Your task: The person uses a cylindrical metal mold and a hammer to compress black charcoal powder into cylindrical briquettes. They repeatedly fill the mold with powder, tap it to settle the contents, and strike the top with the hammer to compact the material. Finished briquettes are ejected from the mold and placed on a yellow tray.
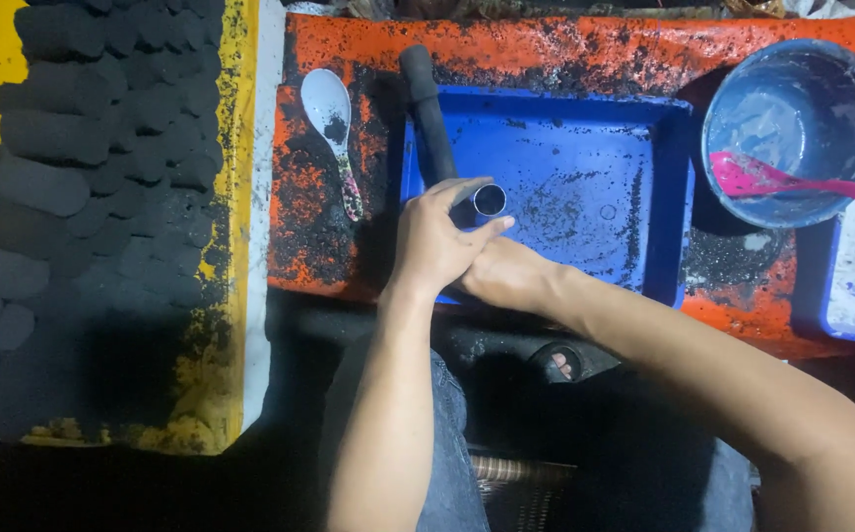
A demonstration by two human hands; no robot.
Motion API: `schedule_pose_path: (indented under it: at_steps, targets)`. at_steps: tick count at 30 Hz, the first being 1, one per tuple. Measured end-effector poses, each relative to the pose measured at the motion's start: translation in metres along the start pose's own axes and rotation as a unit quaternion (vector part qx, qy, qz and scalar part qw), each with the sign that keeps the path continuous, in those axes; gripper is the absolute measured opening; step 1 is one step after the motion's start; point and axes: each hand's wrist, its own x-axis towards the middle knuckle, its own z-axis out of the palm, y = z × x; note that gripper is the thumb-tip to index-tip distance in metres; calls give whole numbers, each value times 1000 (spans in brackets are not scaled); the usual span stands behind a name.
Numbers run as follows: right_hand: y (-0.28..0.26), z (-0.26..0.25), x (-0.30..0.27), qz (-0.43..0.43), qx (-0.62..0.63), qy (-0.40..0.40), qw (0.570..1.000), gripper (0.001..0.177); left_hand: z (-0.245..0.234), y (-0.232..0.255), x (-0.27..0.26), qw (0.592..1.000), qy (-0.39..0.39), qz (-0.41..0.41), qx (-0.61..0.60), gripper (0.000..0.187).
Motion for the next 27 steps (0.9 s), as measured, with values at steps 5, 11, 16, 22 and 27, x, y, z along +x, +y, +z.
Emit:
schedule_pose_path:
  at_steps: [5,11,16,22,27]
  targets:
    - [7,0,5,69,112,-15,991,22,1,-6,0,1000,7,5,-21,47]
    - [18,-8,2,194,298,-48,933,16,-1,-6,0,999,15,5,-37,59]
    - [31,-22,8,278,429,-66,857,20,0,-5,2,998,28,-11,-52,63]
    - [74,-99,9,476,580,-51,659,10,3,-12,2,997,43,-8,-69,61]
    - [101,-115,-10,609,621,-60,490,18,1,-1,-1,997,1,-61,-52,51]
